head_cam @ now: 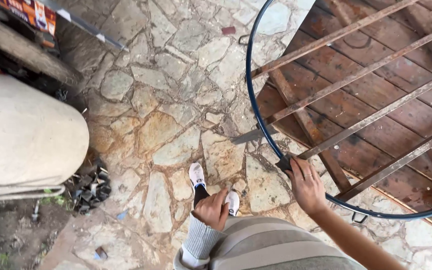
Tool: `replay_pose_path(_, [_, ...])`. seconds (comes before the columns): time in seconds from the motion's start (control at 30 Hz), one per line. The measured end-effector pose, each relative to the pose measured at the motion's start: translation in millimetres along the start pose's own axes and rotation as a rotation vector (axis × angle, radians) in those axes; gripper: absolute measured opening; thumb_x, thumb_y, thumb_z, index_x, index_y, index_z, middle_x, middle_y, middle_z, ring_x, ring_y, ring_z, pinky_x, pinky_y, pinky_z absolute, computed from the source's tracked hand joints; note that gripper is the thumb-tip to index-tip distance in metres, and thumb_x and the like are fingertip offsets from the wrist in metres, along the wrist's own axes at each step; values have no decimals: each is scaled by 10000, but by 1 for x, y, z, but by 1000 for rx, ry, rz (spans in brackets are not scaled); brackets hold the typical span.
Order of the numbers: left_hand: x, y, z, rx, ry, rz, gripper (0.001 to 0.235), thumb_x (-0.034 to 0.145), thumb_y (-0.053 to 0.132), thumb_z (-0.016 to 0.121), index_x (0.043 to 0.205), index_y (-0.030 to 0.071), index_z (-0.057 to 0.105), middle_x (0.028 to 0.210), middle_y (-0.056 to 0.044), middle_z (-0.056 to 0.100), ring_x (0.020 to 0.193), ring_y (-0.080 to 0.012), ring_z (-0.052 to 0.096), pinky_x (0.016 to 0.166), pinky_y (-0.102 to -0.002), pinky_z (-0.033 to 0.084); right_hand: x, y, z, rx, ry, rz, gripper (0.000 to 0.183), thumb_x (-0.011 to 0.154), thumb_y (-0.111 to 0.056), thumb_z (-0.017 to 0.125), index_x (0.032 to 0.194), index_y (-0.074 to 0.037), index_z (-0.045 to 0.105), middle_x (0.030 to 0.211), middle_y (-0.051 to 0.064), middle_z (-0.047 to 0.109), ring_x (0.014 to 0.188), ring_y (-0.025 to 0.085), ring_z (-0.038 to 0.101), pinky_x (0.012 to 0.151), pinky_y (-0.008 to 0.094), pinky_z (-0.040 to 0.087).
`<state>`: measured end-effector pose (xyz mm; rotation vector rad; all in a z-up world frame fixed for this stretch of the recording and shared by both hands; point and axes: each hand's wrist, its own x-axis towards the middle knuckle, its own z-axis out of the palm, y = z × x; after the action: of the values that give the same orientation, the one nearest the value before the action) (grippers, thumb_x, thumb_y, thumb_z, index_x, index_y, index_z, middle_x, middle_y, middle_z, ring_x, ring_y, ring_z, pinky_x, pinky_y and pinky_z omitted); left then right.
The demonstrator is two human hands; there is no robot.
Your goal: Cleaning a circular metal frame by wiping it with a sponge dipped in a liquid solution
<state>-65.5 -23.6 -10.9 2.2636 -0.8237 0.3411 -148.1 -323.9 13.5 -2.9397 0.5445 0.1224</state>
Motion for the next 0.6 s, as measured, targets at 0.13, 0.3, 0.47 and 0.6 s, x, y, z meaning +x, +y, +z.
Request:
replay_pose_path(0.13, [-17, -2, 0, 39, -21, -57, 352, 951, 334, 482, 1111, 138, 727, 696, -12, 738, 458, -138, 618, 392, -304, 464, 13, -34, -9, 95, 190, -64, 543, 975, -117, 502, 1508, -133, 399, 1539, 58, 452, 1334, 265, 539, 1068, 476, 497])
replay_pose_path(0.3, [-19, 9, -13, 45, -137, -68, 319, 885, 270, 579, 1156, 153, 702, 743, -10, 750, 516, -165, 653, 404, -313, 487, 83, -79, -19, 263, 204, -79, 746, 827, 156, 588, 1505, -117, 439, 1610, 92, 363, 1195, 274, 655, 544, 231, 601])
replay_pose_path(0.47, [-16, 16, -20, 66, -70, -13, 459, 1028, 400, 363, 1141, 125, 714, 721, 4, 737, 449, -125, 609, 351, -264, 418, 31, -56, -28, 89, -66, -21, 671, 930, 5, 507, 1552, -157, 317, 1655, -13, 263, 1440, 126, 408, 640, 134, 561])
replay_pose_path(0.6, [-29, 5, -15, 84, -30, -9, 455, 1042, 411, 360, 1141, 147, 717, 660, 28, 722, 378, -68, 529, 311, -224, 348, -37, 10, -12, 227, 387, -381, 575, 889, 141, 546, 1443, -1, 485, 1487, 198, 519, 1379, 325, 530, 1127, 386, 491])
